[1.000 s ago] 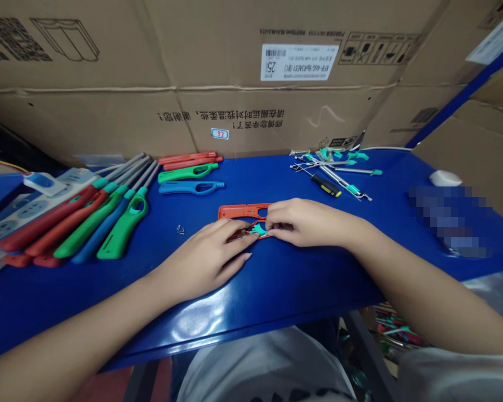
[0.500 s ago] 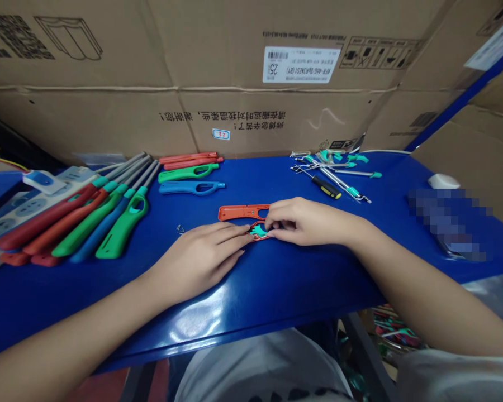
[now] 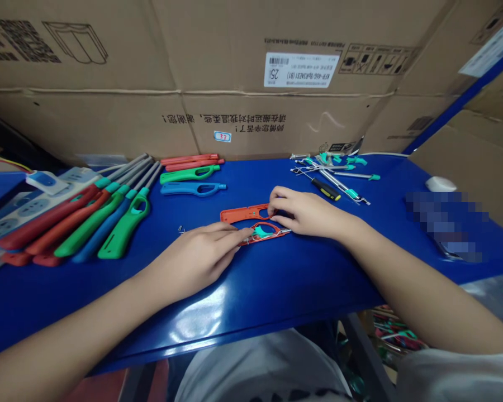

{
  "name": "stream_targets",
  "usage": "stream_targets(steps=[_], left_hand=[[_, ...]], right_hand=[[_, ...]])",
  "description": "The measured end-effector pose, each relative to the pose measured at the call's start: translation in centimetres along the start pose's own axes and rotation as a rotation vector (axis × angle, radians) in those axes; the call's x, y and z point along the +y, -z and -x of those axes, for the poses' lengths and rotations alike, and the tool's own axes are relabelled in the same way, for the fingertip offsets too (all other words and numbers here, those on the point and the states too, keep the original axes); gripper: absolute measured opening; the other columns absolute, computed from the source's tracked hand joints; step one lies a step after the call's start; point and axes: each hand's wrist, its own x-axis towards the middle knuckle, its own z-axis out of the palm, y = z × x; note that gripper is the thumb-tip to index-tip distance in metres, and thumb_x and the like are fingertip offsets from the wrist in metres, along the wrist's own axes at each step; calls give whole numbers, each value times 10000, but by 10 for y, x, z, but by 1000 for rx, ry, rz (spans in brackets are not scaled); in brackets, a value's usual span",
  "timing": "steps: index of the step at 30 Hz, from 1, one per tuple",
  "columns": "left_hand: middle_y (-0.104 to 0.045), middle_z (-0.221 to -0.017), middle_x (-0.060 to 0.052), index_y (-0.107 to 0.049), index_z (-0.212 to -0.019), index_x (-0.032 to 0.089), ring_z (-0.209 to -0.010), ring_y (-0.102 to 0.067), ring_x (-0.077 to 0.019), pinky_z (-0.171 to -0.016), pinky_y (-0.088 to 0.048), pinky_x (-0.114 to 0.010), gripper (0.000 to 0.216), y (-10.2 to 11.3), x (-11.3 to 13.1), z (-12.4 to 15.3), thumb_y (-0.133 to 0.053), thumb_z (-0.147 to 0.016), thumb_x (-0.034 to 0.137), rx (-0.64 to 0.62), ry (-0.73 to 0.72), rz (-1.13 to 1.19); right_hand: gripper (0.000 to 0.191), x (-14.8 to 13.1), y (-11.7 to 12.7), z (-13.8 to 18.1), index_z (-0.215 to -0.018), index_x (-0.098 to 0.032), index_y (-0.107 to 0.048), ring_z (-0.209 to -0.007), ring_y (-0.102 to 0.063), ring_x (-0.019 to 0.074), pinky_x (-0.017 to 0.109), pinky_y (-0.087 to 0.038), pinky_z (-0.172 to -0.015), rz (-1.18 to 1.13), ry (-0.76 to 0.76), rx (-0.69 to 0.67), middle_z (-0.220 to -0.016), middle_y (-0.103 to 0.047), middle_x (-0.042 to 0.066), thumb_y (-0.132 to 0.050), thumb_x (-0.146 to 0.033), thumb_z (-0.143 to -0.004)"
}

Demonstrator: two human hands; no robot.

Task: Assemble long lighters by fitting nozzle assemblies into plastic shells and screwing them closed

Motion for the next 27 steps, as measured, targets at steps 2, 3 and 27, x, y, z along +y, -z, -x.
stream_targets(steps=[2, 3, 27], left_hand=[[-730, -1244, -67, -571, -1415, 217, -1108, -704, -220, -931, -596, -357, 384, -2, -2, 1, -498, -1038, 216, 19, 19, 51], [-728, -1246, -63, -565, -1422, 224, -1109, -704, -215, -934, -592, -353, 388, -4, -3, 1, -504, -1039, 220, 26, 32, 74], [-693, -1286, -136, -661, -1314, 164, -1151, -655, -281, -992, -549, -461, 335, 17, -25, -3, -598, -1003, 269, 240, 7, -89]], right_hand=[[115, -1, 1, 0, -1026, -194, -653, -757, -580, 140, 275, -408, -658, 42, -1, 25, -1172, -612, 71, -574, -262, -978], [118, -2, 2, 0, -1018, -191, -642, -756, -577, 141, 274, -398, -649, 56, -3, 46, -1149, -619, 70, -565, -274, -985], [254, -9, -1, -8, -815, -156, -667, -607, -523, 120, 261, -396, -567, -712, -313, 128, -716, -635, 18, -654, -402, -875]])
